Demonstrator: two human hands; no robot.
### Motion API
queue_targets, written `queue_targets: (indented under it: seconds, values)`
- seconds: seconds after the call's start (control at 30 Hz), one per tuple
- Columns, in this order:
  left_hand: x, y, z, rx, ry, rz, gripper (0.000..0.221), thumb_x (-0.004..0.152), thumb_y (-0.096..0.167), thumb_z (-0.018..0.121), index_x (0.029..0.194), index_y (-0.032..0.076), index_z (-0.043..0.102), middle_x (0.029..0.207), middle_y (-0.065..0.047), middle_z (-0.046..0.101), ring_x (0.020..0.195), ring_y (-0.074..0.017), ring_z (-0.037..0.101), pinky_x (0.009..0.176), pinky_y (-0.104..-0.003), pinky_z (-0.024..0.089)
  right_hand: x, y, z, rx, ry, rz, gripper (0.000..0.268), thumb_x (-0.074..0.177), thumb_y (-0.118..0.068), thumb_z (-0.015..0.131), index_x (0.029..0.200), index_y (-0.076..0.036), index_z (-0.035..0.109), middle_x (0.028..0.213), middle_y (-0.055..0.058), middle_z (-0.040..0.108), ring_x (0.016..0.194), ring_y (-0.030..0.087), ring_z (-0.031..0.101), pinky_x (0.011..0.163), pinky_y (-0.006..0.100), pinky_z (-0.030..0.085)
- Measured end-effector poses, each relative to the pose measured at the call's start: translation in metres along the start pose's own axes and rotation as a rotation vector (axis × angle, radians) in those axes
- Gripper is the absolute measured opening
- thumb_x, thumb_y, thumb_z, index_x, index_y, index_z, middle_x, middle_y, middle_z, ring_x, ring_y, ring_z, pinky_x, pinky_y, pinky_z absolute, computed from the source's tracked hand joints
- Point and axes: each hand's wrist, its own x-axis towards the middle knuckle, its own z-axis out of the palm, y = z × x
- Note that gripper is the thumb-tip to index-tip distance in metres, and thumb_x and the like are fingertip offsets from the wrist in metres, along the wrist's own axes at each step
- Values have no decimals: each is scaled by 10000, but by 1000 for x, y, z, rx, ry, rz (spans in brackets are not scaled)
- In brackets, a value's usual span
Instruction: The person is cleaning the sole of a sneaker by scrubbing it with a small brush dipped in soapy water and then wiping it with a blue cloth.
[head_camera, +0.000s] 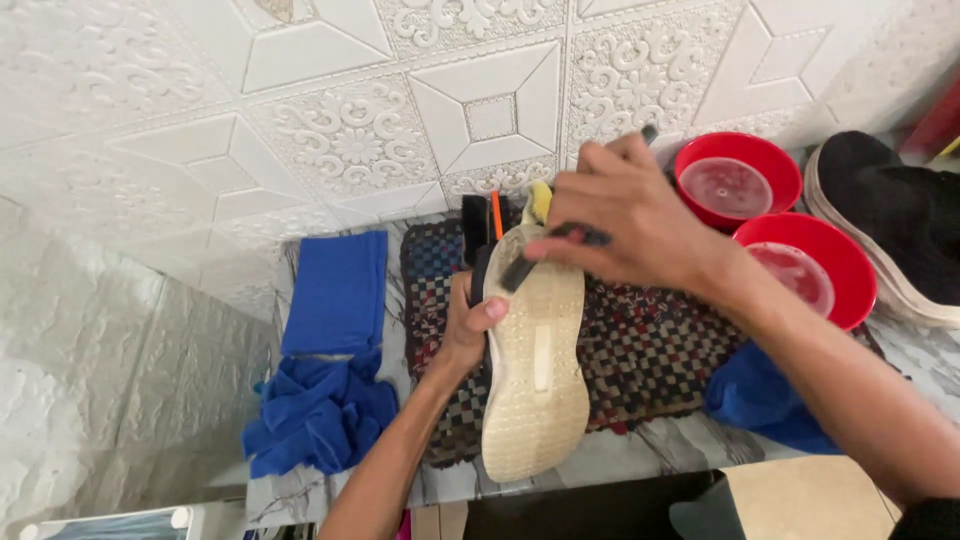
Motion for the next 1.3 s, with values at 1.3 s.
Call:
queue_targets:
  seconds: [1.3]
  values:
    - [-4,27,5,67,-54,-17,442,825,407,787,668,229,414,677,129,470,604,-34,426,520,-242,287,-37,35,-49,-276,-238,584,466,1217,-434,452,1178,3,609,950,194,682,984,399,591,918,531,445]
